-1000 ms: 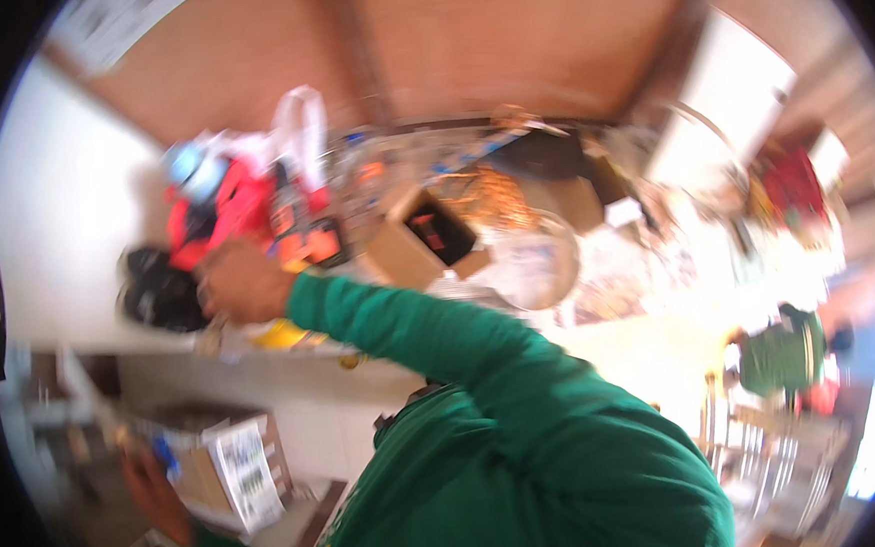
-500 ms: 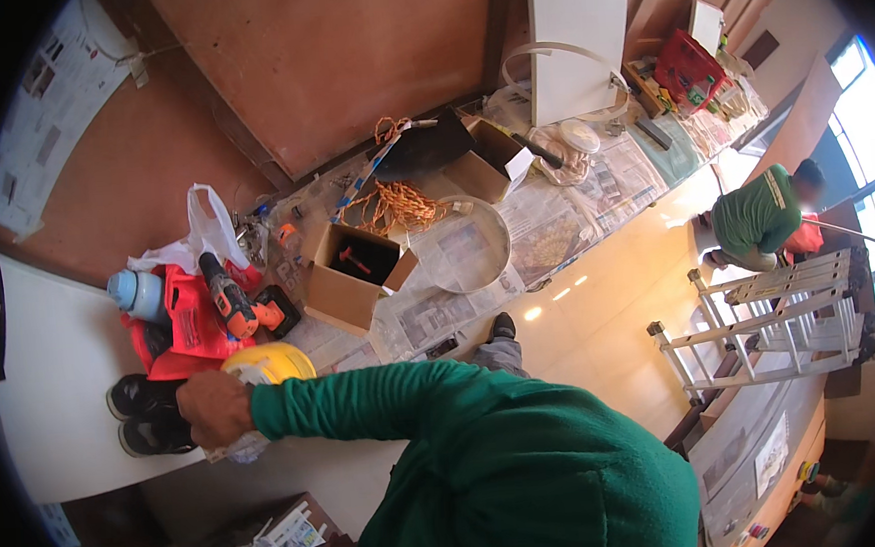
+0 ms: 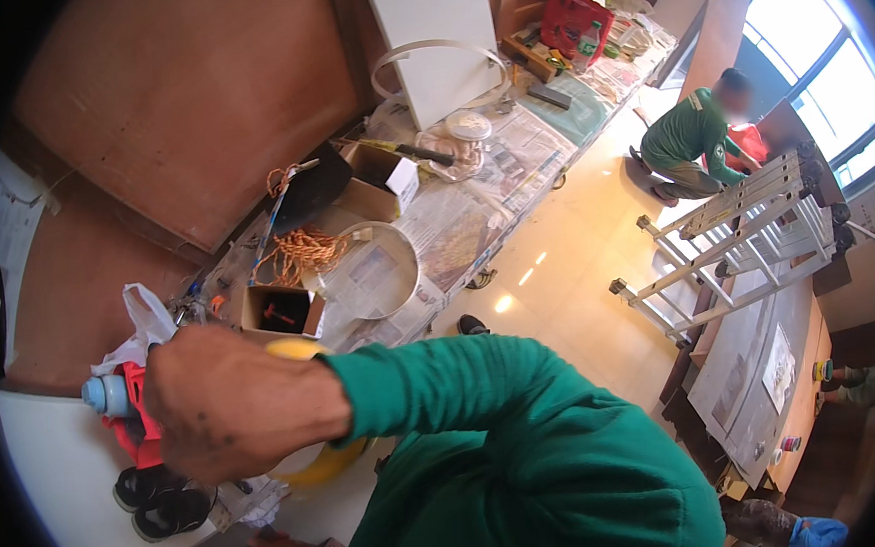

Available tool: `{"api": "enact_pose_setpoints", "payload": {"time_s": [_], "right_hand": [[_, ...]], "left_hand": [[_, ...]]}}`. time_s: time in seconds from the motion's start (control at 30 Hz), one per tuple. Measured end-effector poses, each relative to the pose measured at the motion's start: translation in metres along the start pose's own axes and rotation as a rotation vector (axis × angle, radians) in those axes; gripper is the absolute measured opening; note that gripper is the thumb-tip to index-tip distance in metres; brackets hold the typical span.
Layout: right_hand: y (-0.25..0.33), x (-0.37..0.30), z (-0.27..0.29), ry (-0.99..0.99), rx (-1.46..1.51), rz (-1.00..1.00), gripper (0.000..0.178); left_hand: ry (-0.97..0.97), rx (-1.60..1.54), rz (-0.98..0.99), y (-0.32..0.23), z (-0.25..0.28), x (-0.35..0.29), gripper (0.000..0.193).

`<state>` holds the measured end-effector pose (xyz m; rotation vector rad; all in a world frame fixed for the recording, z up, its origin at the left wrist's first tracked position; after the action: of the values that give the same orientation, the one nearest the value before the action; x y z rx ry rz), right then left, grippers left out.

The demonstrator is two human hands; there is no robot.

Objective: The person uses a metal ruler to measure and mark a wooden panel mounted on a wall, referencing a printed instruction sheet. They then pick up a white cabinet door and place it against the wall to check alignment. The person continues to measure and mark the wooden panel with a pencil.

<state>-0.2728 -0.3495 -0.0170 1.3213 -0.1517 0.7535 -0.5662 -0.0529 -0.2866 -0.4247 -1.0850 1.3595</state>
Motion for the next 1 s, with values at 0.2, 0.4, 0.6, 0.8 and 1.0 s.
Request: {"api": "enact_pose_setpoints", "payload": {"time_s": [0.2,0.4,0.6,0.8,1.0], "right_hand": [[-0.030,-0.024,0.147,-0.256,-0.193,-0.115,0.020],[-0.108,-0.034,0.278,-0.394,-0.274,-0.361,0.022],[-0.196,-0.041,0.375,-0.418,-0.326,-0.510,0.027],[-0.264,-0.041,0.453,-0.474,-0.388,-0.586,0.028],[-0.319,-0.038,0.511,-0.447,-0.397,-0.650,0.029]], "left_hand": [[-0.005,-0.272,0.071,-0.104,-0.043,-0.075,0.044],[0.262,-0.806,-0.224,-0.211,-0.096,-0.170,0.028],[0.461,-0.862,-0.137,-0.267,-0.113,-0.264,0.039],[0.471,-0.728,-0.058,-0.288,-0.107,-0.329,0.023],[0.512,-0.746,-0.156,-0.293,-0.117,-0.337,0.009]]}}
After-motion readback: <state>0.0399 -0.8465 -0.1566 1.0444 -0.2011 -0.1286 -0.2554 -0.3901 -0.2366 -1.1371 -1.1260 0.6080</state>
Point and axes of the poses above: each hand's wrist, its own x-axis towards the middle knuckle, its own z-axis out of the back of the hand, y = z × x, the point moved 5 cm from there along x, towards the middle knuckle, and after that the axes turned 15 degrees about -y, right-handed, at the moved point
